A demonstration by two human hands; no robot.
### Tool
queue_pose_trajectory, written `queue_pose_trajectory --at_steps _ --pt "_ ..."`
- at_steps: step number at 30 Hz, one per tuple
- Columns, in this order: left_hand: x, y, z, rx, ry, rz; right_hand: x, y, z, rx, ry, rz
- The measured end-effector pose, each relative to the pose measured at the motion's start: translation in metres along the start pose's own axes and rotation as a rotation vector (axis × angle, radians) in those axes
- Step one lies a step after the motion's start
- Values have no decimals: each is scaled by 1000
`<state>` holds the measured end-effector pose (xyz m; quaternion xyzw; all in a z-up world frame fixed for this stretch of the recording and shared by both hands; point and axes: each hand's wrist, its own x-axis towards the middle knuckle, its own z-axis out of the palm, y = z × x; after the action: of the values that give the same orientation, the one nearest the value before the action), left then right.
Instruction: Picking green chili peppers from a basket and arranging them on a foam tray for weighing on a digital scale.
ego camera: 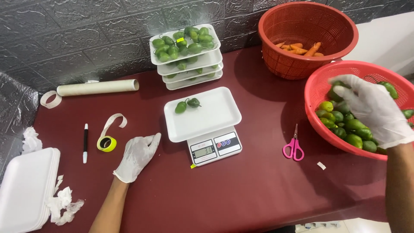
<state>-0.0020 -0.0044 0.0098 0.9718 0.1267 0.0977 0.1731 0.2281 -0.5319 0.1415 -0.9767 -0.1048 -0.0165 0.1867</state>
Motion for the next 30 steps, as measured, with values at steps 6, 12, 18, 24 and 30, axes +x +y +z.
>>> queue_pose_trajectory --at_steps 6,12,18,24,30 --pt "0 1 -1 -36 -28 -27 -21 -85 -7 655 -219 -97" --pt "2 -3 1 17 -24 -8 -1 -126 40 707 -383 -237" --pt "2 1 -7 -120 -222 -232 11 -184 82 530 -270 -138" --pt "3 2 -9 -132 -242 -223 26 -219 119 427 -346 -261" --pt "3 4 -13 -98 -260 -220 45 -235 155 252 -374 -208"
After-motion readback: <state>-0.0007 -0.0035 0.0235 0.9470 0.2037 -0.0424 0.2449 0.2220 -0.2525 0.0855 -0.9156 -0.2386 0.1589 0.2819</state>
